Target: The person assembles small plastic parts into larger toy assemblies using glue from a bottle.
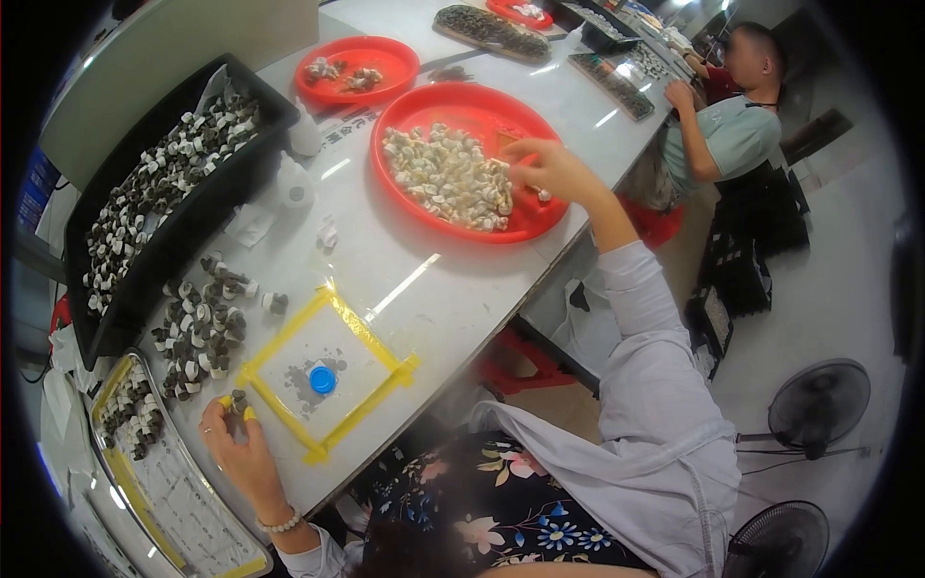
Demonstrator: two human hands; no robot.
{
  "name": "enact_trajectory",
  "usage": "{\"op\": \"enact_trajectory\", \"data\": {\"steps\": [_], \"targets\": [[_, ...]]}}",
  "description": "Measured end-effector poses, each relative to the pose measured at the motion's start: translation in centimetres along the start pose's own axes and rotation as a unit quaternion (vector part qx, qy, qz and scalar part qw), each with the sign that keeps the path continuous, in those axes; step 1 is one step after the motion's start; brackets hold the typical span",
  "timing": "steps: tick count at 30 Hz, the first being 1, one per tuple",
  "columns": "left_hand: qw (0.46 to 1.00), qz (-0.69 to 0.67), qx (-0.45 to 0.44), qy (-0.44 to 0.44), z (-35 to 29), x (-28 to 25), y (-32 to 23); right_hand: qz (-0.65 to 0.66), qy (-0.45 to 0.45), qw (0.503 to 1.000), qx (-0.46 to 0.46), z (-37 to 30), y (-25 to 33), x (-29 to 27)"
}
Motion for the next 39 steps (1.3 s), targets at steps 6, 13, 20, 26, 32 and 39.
{"op": "enact_trajectory", "data": {"steps": [6, 13, 20, 26, 32, 39], "targets": [[0.998, -0.046, -0.039, 0.004, 0.1, -0.2, 0.3, -0.247, -0.055, 0.967, -0.011, -0.2, -1.3, -3.2], [0.973, -0.207, -0.103, 0.011, -1.0, 0.0, 1.9, -0.219, -0.095, 0.97, -0.046, 0.1, -2.5, -0.1], [0.736, -0.629, -0.227, 0.106, -2.7, 1.3, -0.8, 0.076, -0.029, 0.976, -0.202, -4.0, 8.1, 6.4], [0.547, -0.774, -0.296, 0.122, -4.3, 2.7, -2.2, 0.019, 0.128, 0.923, -0.361, -7.2, 15.5, 17.8], [0.48, -0.812, -0.301, 0.14, -4.9, 3.2, -2.1, -0.14, 0.013, 0.836, -0.531, -9.1, 16.9, 20.1], [0.494, -0.798, -0.309, 0.154, -5.1, 3.6, -2.7, -0.098, 0.036, 0.832, -0.544, -10.1, 16.5, 19.5]]}}
Point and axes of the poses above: each hand's wrist, its own z-axis towards the middle knuckle, its own x-axis out of the palm, y = z × x, the point moved 6 cm from there along z, towards the middle knuckle, and after that the axes turned 2 degrees about -x, right-handed, at the moved point
